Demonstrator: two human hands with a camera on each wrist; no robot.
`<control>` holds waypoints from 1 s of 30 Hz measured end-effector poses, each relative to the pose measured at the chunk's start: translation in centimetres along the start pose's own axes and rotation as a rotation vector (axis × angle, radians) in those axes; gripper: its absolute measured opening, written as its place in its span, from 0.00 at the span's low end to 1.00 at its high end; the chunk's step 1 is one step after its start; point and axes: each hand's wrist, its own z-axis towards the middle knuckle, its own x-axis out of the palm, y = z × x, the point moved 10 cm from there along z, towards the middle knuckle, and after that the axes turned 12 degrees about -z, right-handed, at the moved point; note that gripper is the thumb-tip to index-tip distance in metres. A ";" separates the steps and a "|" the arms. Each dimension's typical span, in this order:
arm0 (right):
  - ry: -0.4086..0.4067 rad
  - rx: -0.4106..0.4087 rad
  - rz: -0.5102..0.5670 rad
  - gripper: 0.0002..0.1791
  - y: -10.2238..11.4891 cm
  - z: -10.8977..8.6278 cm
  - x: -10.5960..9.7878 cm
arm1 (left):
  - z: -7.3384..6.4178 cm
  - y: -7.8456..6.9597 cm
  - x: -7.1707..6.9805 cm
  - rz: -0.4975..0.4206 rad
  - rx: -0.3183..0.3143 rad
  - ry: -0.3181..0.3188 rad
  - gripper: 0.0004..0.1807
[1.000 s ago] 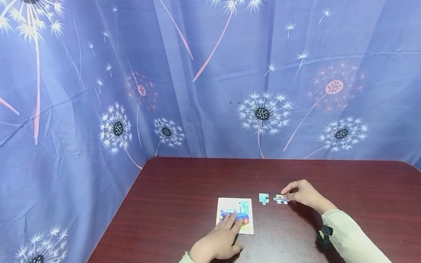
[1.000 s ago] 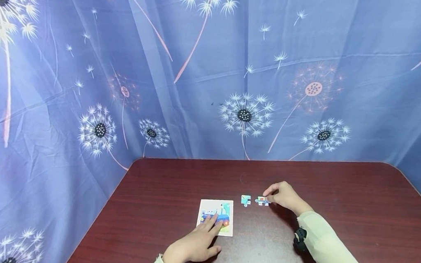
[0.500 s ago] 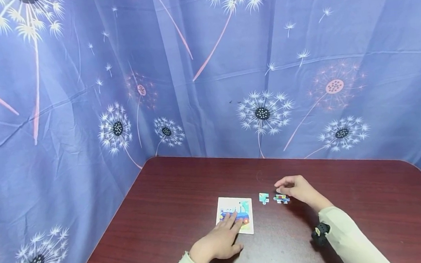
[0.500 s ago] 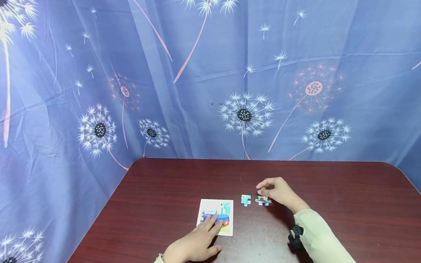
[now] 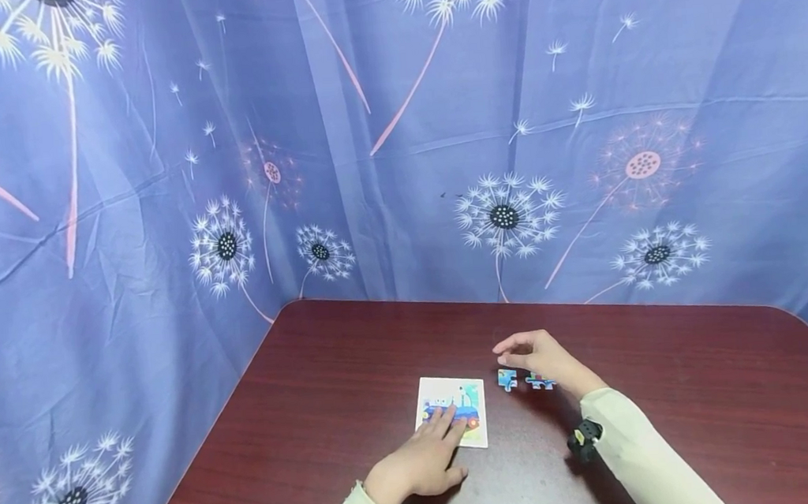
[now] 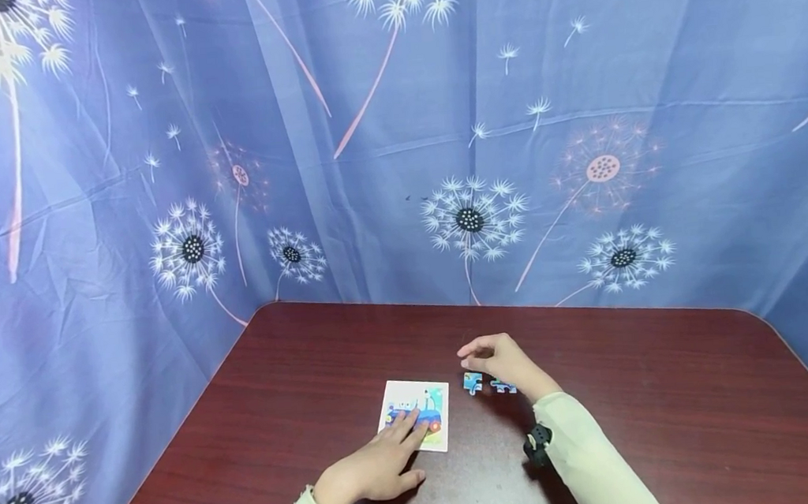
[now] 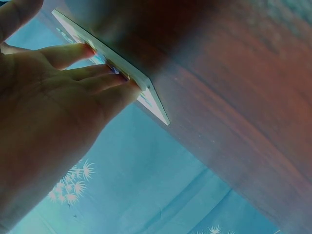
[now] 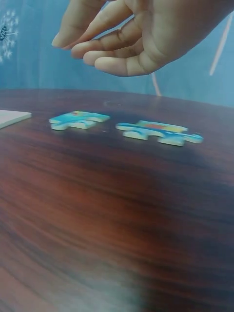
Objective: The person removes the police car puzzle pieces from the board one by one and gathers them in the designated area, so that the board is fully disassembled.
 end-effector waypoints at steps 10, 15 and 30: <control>0.059 -0.116 -0.016 0.13 3.5 0.3 2.3 | 0.0 0.1 0.3 -0.011 0.001 0.010 0.36; 0.100 -0.147 0.009 0.13 3.8 0.8 4.0 | 0.1 0.1 0.2 -0.007 0.001 0.009 0.36; 0.193 -0.245 -0.114 0.10 3.8 1.0 7.2 | -0.1 0.1 0.0 -0.021 0.003 0.006 0.36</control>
